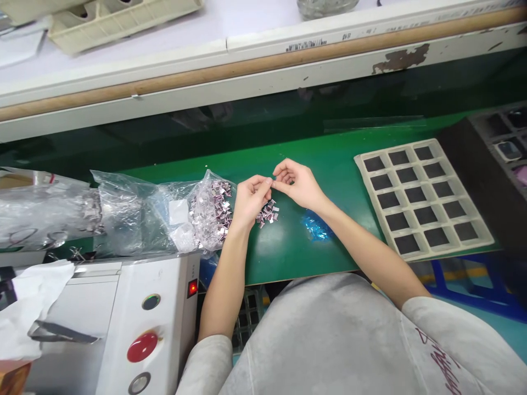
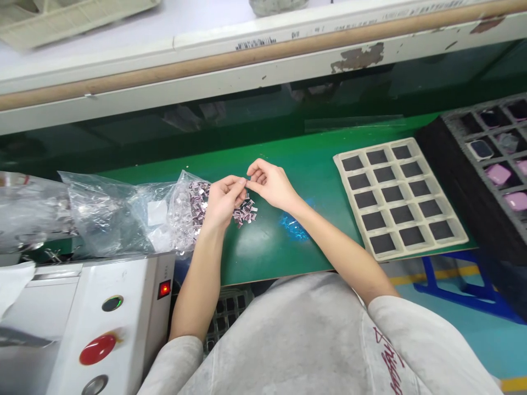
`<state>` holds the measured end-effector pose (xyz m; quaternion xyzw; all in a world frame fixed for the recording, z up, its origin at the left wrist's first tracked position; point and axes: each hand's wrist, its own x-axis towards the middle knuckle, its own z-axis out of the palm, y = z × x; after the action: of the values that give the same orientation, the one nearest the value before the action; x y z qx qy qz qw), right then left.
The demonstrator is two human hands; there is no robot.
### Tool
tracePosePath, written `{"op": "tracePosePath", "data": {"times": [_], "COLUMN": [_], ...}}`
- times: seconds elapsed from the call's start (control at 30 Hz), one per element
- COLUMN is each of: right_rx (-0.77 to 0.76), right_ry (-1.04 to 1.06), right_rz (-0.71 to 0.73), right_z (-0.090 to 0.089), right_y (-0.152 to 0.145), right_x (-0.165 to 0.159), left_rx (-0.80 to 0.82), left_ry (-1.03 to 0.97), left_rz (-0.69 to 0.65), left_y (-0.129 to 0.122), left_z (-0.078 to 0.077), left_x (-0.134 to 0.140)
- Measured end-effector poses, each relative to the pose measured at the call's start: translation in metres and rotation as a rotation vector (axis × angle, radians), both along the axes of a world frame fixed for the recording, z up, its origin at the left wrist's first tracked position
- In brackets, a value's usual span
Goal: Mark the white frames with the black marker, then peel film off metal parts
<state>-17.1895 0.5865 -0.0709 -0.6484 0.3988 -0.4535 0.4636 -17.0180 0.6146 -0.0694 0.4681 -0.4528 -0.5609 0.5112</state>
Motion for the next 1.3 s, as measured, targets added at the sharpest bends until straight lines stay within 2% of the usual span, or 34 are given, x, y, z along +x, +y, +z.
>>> {"op": "tracePosePath", "data": {"times": [0.13,0.27,0.4,0.5,0.63,0.73,0.83,0.93,1.03,1.1,1.17,1.3], "right_rx": [0.052,0.038,-0.026,-0.129,-0.217,-0.203,-0.158,-0.148,-0.216,-0.276,-0.346,-0.418], "right_ry": [-0.087,-0.090,-0.022,0.050,0.110,0.105,0.169,0.456,0.772,0.856,0.842,0.828], "right_rz": [-0.031,-0.042,-0.049,-0.035,0.027,0.061,0.025,-0.034,-0.039,-0.044,-0.009,0.166], "right_z": [-0.004,-0.004,-0.001,0.002,0.004,0.006,0.005,-0.002,-0.010,-0.012,-0.012,-0.008], "right_y": [-0.003,-0.003,0.002,0.006,0.010,0.011,0.009,0.005,0.005,0.008,0.010,0.012], "right_x": [0.000,-0.001,-0.001,-0.002,-0.005,-0.006,-0.010,-0.013,-0.012,-0.007,-0.001,0.008], "left_rx": [-0.024,-0.086,-0.163,-0.170,-0.118,-0.084,-0.046,0.028,0.084,0.114,0.145,0.139], "left_ry": [0.000,-0.088,-0.253,-0.300,-0.216,-0.149,-0.087,0.013,0.126,0.186,0.211,0.177], "left_rz": [0.020,0.031,0.067,0.081,0.112,0.135,0.180,0.200,0.169,0.153,0.149,0.167], "left_y": [0.000,0.000,0.001,0.001,0.000,-0.001,-0.002,-0.004,-0.005,-0.006,-0.007,-0.008], "left_z": [-0.001,-0.007,-0.014,-0.017,-0.018,-0.014,-0.008,0.000,0.006,0.007,0.007,0.004], "left_x": [0.000,0.000,0.001,0.002,0.003,0.002,0.001,0.003,0.008,0.012,0.015,0.016]}}
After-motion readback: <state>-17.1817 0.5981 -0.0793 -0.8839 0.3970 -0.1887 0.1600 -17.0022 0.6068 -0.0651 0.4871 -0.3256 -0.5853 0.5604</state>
